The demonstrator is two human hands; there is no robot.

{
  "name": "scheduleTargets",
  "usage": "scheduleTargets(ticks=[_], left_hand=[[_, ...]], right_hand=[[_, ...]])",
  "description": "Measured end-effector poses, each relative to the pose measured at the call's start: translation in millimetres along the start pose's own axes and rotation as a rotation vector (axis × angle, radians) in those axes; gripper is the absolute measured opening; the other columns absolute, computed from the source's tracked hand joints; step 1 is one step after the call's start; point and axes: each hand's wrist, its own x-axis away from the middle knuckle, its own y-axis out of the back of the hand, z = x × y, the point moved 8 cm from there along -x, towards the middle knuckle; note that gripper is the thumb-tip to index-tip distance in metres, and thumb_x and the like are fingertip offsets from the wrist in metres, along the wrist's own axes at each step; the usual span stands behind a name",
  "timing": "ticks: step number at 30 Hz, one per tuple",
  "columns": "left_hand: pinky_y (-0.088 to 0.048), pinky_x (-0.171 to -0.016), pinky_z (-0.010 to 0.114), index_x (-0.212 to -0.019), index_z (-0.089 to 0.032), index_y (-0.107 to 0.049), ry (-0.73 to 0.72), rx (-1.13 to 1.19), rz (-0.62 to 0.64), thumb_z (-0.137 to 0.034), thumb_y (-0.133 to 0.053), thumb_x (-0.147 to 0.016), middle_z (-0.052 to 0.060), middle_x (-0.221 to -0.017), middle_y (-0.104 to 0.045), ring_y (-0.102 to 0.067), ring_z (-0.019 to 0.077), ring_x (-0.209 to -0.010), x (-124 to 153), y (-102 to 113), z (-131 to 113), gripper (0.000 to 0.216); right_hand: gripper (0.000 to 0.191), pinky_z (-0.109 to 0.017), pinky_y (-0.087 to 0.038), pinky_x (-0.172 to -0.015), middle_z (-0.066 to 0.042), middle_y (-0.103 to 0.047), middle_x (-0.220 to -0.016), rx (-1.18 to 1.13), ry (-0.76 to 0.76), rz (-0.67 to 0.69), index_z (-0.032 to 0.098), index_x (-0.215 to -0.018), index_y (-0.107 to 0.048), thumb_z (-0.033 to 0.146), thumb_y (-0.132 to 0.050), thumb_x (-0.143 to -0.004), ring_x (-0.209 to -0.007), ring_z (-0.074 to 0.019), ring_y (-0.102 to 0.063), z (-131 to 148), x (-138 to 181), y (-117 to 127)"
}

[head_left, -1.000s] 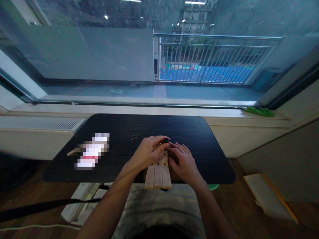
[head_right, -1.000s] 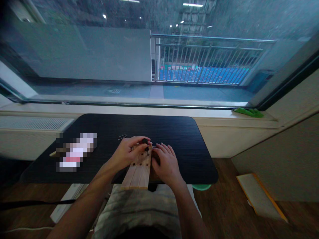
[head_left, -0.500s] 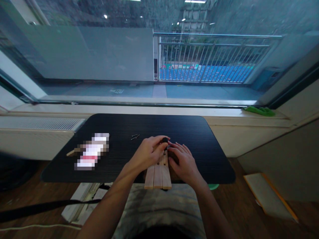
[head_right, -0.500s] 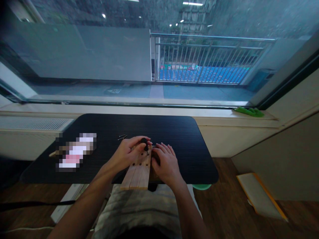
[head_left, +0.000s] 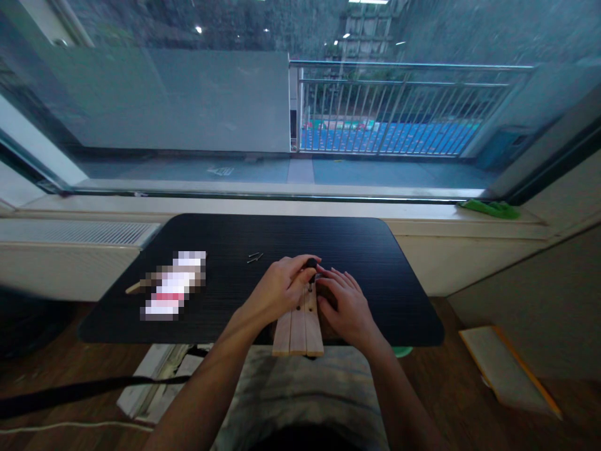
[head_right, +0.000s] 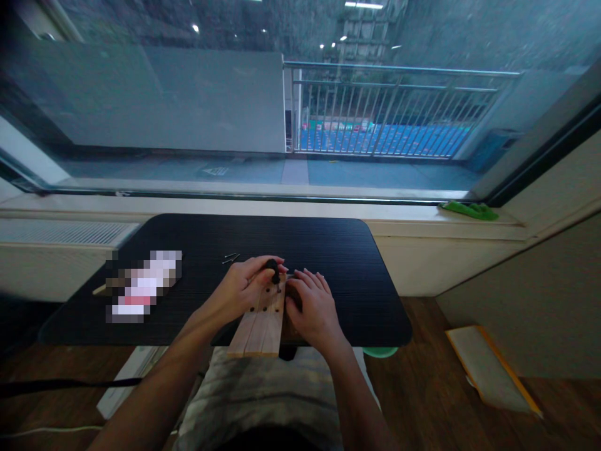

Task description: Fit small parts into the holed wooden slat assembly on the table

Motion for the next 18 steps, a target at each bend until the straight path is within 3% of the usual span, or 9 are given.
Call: scheduleTargets(ticks=[18], left_hand=[[-0.051, -0.096, 0.041, -0.124, -0.018, -0.063, -0.03, -0.056, 0.047, -0.024, -0.042, -0.098, 0.009, -0.112, -0.075, -0.067, 0.0232, -0.105, 1.2, -3.6, -3.6, 0.033]], right_hand=[[0.034, -0.058, -0.036, -0.116, -0.01, -0.066, -0.137, 0.017, -0.006, 0.004, 0.021, -0.117, -0.069, 0.02, -0.058, -0.085, -0.133, -0.0303, -0.056, -0.1, -0.7, 0.9]])
